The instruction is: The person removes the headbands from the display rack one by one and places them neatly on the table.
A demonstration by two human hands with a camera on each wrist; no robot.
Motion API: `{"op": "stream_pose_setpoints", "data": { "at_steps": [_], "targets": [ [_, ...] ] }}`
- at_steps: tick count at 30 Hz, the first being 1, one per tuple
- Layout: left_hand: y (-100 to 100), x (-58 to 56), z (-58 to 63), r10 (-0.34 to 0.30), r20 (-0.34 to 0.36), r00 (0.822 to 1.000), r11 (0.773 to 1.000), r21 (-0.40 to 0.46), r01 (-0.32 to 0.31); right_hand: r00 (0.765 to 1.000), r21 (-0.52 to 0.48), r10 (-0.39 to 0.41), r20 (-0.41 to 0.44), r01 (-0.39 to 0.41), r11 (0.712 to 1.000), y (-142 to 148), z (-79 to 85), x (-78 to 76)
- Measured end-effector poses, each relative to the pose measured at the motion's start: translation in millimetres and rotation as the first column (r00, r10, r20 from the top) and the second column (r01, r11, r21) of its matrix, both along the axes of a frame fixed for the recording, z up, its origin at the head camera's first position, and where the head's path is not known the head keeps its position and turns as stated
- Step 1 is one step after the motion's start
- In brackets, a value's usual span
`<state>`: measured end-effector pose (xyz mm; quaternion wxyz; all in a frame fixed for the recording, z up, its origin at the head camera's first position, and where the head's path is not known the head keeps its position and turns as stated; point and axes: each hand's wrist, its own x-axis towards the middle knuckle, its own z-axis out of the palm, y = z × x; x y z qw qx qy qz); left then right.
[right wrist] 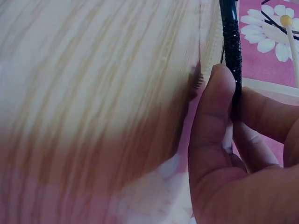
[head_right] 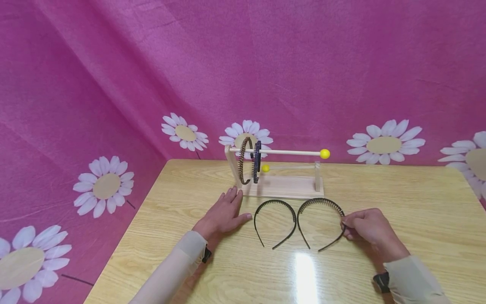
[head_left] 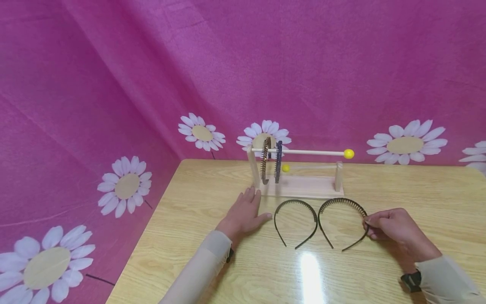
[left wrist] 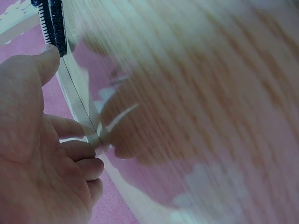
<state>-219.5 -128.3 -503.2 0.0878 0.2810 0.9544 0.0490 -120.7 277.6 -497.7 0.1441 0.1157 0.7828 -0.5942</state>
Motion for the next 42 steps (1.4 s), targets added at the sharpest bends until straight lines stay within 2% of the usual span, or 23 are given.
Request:
{"op": "stream_pose_setpoints", "data": {
  "at_steps": [7,13,22,29,33,36,42],
  "targets": [
    [0.0,-0.2,-0.1,0.003,0.01,1.0,1.0,-0.001,-0.003,1.0,0.087,0.009,-0.018,-0.007,0.996,-3.1,3.1,0.9],
    [0.3,0.6,1.4,-0.003,0.006,1.0,1.0,0.003,0.003,1.0,0.134,-0.024,-0.003,0.024,0.991,-5.7,6.2,1.3],
    [-0.5,2.5,0.3,-0.004,0.002,1.0,1.0,0.008,0.004,0.999,0.247,-0.021,-0.033,0.029,0.969,-6.7,2.4,3.2],
    [-0.5,2.1,0.8,0.006,0.007,1.0,1.0,0.017,-0.006,0.999,0.297,-0.016,-0.041,0.028,0.954,-6.0,1.1,3.8],
    [-0.1,2.2,1.5,0.002,0.005,1.0,1.0,0.01,-0.002,0.998,0.385,0.03,-0.062,-0.004,0.923,-3.9,4.7,4.4],
    [0.4,1.7,1.7,-0.005,-0.005,1.0,1.0,-0.002,0.005,0.993,0.461,0.069,-0.094,-0.018,0.887,-1.3,9.0,4.5],
    [0.6,1.3,1.2,-0.004,-0.004,1.0,1.0,-0.006,0.004,0.982,0.52,0.077,-0.172,0.024,0.854,-0.2,19.6,3.7]
  ]
}}
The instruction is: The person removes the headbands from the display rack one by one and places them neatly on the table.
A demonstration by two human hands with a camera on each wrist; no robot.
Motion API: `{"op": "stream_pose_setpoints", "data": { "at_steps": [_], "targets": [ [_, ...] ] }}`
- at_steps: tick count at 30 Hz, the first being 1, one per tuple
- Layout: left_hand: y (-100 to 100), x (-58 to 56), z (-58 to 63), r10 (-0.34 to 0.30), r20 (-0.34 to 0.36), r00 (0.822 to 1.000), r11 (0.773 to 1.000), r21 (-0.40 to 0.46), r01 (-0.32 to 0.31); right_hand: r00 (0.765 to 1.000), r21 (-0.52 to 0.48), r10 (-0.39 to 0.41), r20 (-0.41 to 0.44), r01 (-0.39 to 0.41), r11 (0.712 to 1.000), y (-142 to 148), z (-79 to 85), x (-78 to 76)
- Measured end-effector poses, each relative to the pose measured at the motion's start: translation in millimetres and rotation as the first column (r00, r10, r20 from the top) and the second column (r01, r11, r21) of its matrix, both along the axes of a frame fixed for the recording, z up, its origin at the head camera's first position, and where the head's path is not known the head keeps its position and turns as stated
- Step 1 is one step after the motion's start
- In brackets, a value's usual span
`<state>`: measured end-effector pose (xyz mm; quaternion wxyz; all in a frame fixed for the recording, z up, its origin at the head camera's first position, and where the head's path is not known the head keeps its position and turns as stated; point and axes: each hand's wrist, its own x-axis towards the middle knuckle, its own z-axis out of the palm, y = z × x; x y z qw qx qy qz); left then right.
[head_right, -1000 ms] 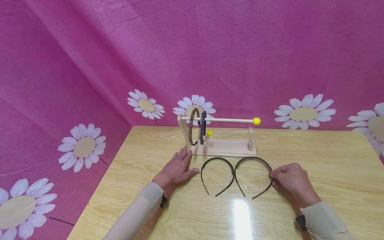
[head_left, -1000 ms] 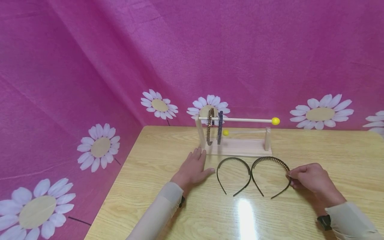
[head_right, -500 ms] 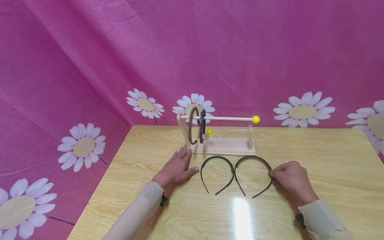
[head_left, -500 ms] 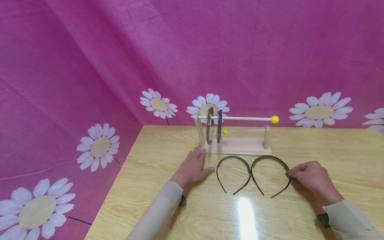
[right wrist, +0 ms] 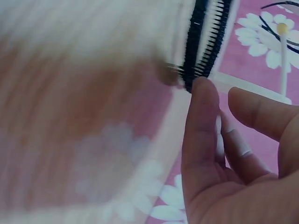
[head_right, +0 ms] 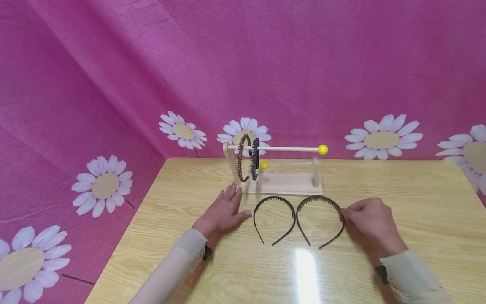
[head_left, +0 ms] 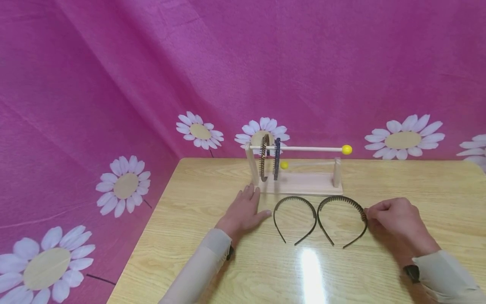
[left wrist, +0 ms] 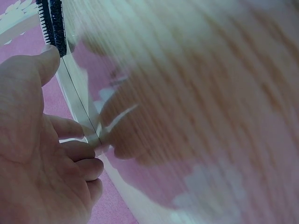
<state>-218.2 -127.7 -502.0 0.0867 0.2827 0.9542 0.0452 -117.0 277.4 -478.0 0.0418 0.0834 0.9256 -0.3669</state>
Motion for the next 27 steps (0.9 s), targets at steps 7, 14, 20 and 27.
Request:
{"op": "stream_pose_setpoints", "data": {
  "at_steps": [7,14,20,27],
  "targets": [
    [0.8,0.6,1.5,0.003,-0.002,1.0,1.0,0.008,-0.003,0.999,-0.02,-0.01,-0.039,0.009,1.0,-13.0,16.4,-6.2],
    [1.8,0.1,0.6,0.007,-0.003,1.0,1.0,-0.001,-0.007,0.993,-0.08,0.002,-0.117,-0.011,0.997,-34.7,30.8,-14.1],
    [2.9,0.7,2.1,0.011,-0.003,1.0,1.0,0.001,-0.011,0.988,-0.155,0.005,-0.157,-0.03,0.988,-52.6,41.4,-22.7],
    [4.3,2.1,0.2,0.023,-0.01,1.0,1.0,0.018,-0.023,0.987,-0.279,0.009,-0.163,-0.055,0.959,-74.3,52.3,-33.8]
  ]
}}
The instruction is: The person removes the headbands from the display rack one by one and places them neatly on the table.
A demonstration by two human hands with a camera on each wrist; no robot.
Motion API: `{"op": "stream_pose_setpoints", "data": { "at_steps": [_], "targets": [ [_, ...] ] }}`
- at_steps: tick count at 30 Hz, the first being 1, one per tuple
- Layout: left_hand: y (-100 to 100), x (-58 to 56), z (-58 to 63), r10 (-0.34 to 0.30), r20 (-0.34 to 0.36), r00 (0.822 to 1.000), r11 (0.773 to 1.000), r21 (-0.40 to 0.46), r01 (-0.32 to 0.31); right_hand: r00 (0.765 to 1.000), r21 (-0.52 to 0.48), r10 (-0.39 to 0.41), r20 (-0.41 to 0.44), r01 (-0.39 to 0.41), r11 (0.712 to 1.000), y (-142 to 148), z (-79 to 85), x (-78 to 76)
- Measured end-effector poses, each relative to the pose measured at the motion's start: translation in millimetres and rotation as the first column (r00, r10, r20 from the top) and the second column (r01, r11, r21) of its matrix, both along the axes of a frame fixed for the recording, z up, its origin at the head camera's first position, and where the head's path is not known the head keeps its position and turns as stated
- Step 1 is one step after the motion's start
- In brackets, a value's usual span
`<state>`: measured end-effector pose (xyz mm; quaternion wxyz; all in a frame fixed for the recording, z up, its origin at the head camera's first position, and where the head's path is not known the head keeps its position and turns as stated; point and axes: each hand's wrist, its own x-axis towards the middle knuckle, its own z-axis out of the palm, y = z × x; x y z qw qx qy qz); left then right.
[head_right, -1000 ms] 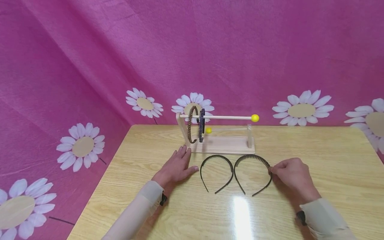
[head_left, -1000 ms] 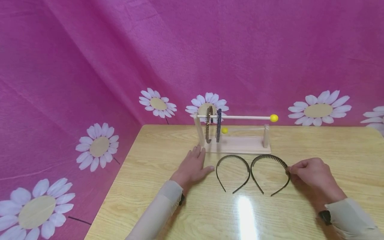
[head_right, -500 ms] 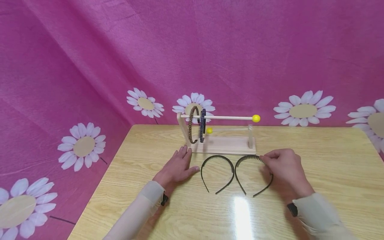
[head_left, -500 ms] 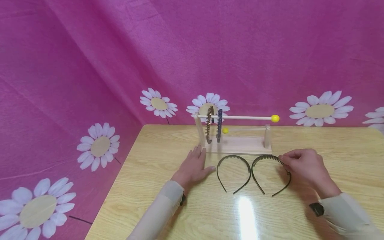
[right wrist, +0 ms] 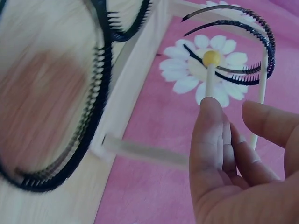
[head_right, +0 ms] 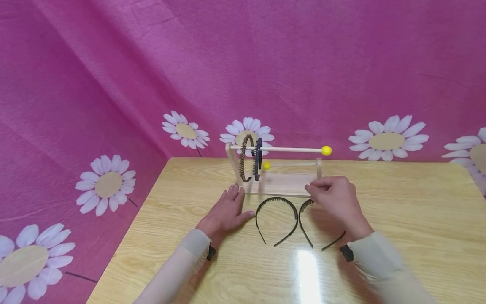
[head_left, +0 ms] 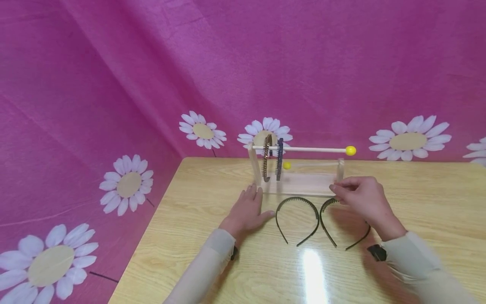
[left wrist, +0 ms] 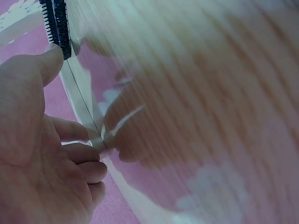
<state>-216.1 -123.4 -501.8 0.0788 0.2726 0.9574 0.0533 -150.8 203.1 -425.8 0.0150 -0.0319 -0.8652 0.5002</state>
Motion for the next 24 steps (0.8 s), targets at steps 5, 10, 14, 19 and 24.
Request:
{"op": "stream_pose_setpoints", "data": {
  "at_steps": [5,10,14,19,24],
  "targets": [
    [1.1,0.3,0.0,0.014,0.011,1.0,1.0,-0.008,-0.014,0.999,-0.072,0.035,-0.02,-0.037,0.997,-14.3,4.9,-7.2],
    [1.6,0.1,1.9,0.016,0.01,1.0,1.0,-0.01,-0.016,0.997,-0.104,0.067,-0.036,-0.071,0.992,-29.6,8.4,-15.4],
    [1.4,0.1,2.3,0.022,0.011,1.0,1.0,0.007,-0.022,0.993,-0.083,0.084,-0.079,-0.09,0.992,-43.1,10.6,-22.2],
    [1.3,-0.5,1.8,0.021,0.007,1.0,1.0,0.014,-0.021,0.988,-0.073,0.097,-0.121,-0.107,0.992,-60.9,12.7,-31.2],
    [1.8,-1.8,1.1,0.027,0.007,1.0,1.0,0.002,-0.027,0.986,-0.071,0.097,-0.138,-0.107,0.992,-79.8,13.9,-41.5]
  ]
}}
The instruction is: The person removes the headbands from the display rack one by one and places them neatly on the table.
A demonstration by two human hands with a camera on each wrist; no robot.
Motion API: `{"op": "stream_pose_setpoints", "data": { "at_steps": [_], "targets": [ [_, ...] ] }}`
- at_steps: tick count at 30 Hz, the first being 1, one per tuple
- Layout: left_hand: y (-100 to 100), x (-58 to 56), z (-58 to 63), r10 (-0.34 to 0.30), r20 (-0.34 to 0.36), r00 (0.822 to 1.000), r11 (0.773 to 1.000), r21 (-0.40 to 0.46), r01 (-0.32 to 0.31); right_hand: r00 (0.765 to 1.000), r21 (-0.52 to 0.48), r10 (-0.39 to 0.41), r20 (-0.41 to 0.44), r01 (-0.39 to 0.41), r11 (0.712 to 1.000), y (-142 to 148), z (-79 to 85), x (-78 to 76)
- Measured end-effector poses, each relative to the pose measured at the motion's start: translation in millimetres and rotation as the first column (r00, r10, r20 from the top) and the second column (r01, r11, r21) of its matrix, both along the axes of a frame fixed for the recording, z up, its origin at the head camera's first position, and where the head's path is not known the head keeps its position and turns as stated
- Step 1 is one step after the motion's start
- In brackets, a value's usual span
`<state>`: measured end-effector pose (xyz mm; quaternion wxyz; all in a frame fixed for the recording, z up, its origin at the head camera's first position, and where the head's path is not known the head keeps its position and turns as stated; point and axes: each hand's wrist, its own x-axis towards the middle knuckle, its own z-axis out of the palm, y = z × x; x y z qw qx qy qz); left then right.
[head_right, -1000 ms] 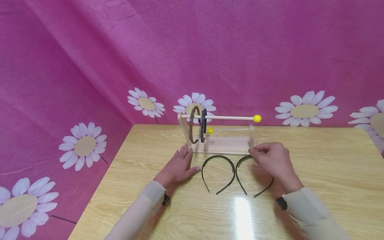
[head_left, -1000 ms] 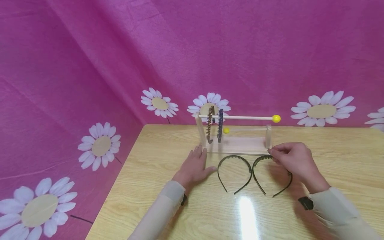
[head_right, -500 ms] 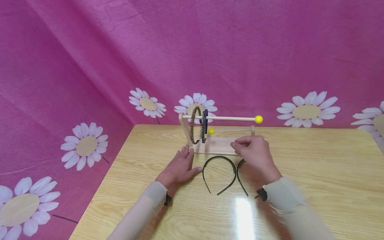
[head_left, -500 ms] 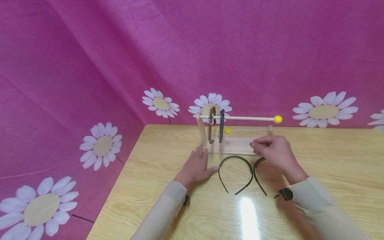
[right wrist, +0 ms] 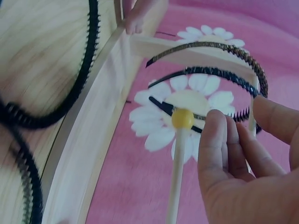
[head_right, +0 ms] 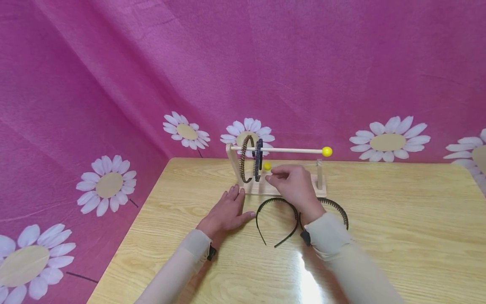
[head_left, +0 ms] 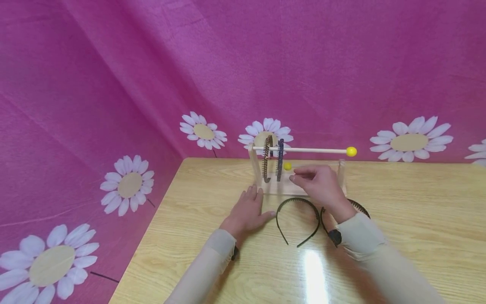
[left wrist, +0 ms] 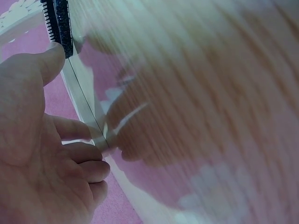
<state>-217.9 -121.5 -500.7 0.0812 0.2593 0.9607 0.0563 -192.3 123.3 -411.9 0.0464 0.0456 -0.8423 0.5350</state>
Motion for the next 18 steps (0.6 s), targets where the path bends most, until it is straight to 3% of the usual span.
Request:
{"op": "stream_pose_setpoints", "data": {
  "at_steps": [8,18],
  "targets": [
    [2.2,0.8,-0.6,-0.006,-0.015,1.0,1.0,0.014,0.007,0.998,0.01,-0.02,-0.06,0.021,1.0,-21.7,1.5,-12.7],
    [2.3,0.5,-1.1,0.007,0.008,1.0,1.0,-0.021,-0.007,0.996,-0.007,-0.038,-0.078,0.037,0.999,-31.6,-1.2,-15.8]
  ]
}}
